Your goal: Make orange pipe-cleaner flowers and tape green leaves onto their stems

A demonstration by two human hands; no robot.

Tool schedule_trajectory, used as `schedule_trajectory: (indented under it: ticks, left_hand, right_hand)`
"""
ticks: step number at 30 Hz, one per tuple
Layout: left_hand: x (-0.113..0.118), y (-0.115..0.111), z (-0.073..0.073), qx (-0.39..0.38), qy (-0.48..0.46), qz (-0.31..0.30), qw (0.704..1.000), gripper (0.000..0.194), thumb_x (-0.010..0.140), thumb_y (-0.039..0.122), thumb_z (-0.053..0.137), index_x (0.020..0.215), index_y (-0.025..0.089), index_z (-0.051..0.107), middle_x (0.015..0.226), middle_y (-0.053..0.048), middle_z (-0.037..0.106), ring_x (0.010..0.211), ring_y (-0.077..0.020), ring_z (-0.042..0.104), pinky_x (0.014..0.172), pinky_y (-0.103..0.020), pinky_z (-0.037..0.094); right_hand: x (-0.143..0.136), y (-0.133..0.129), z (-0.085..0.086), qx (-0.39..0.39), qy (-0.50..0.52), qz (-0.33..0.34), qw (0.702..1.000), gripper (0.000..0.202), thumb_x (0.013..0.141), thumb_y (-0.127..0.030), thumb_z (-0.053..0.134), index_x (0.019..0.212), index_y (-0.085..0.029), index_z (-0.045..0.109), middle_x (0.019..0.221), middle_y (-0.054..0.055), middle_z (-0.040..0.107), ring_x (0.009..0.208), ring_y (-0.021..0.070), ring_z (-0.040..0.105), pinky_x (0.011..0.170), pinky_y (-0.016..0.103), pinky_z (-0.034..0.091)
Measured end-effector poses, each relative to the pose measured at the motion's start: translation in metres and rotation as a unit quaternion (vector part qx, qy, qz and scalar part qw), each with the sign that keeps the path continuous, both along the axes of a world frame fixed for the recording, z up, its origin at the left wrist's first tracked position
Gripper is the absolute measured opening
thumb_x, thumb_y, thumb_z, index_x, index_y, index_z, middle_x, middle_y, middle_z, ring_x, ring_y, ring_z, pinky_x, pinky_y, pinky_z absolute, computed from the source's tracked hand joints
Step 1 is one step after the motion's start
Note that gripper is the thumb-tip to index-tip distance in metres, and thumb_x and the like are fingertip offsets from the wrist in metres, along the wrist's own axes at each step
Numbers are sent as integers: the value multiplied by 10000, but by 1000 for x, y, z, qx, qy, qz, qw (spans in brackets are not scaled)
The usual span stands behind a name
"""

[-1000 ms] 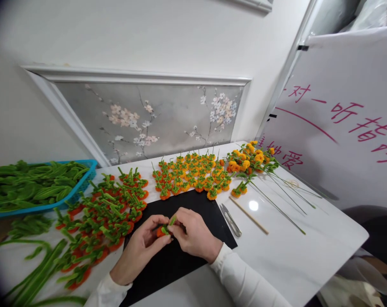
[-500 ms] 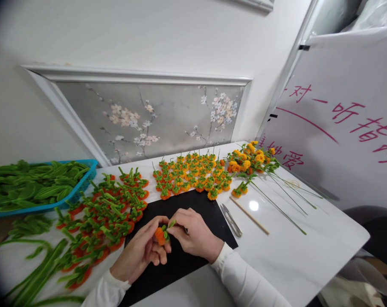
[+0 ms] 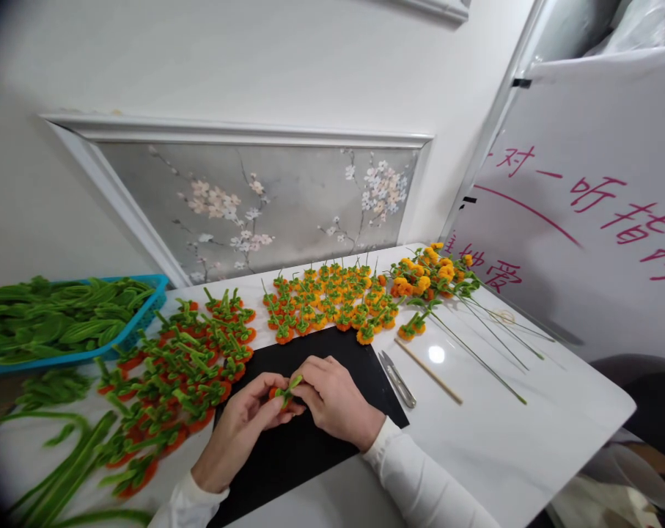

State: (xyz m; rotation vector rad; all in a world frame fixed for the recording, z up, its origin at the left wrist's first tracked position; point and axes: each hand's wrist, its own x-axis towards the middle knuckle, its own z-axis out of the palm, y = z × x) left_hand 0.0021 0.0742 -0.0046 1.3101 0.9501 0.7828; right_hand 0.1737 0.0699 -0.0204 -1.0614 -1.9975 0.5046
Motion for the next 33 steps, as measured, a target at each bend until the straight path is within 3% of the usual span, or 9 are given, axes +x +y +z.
schedule_trajectory:
  ticks: [8,11,14,18,22,28,33]
  left_hand:
    - [-3,2,1,-56,-4,-19,998,152,825,296,532,862,159,587,724,-19,622,653,-174,659,598,-250,514]
    - [-2,5,3,29,35,-18,999,150,813,309,566,814,163,600,816,-18,588,696,-152,597,638,-254,488]
    - [-2,13,2,120,91,-25,988,122,734,228,654,670,159,577,707,19,535,648,-121,503,599,-226,417]
    - [-6,27,1,99,92,-56,989,169,680,178,680,582,159,544,582,50,497,567,-105,452,555,-225,364]
    - [-7,35,1,96,82,-49,991,216,673,202,682,526,160,528,567,40,522,558,-111,472,557,-233,370]
    - [-4,38,2,94,73,-38,992,255,675,245,688,492,167,528,591,16,557,597,-133,505,582,-241,394]
    - [-4,37,3,86,81,-33,992,270,698,273,683,496,162,543,567,20,534,576,-126,480,557,-233,380]
  right_hand:
    - [-2,-2,1,37,-22,-16,999,109,899,-144,481,811,-189,528,822,4,609,759,127,547,711,274,338]
    - [-4,-2,0,34,-38,-21,998,109,880,-125,488,798,-183,531,806,8,606,745,131,549,695,275,333]
    - [-5,3,0,20,-45,-16,999,89,869,-123,521,822,-191,552,818,-5,613,759,128,562,693,270,326]
    - [-4,13,0,-1,-37,5,999,78,862,-140,572,810,-196,557,809,-28,614,759,110,569,705,249,328]
    - [-3,20,2,14,-57,2,998,81,877,-127,544,819,-184,554,815,-15,608,758,111,562,723,250,332]
    - [-5,20,2,41,-85,-5,996,84,895,-133,503,848,-175,559,839,10,610,782,126,562,744,267,341]
    - [-3,19,4,40,-49,4,998,93,907,-132,479,859,-178,545,854,16,613,784,129,565,759,269,361]
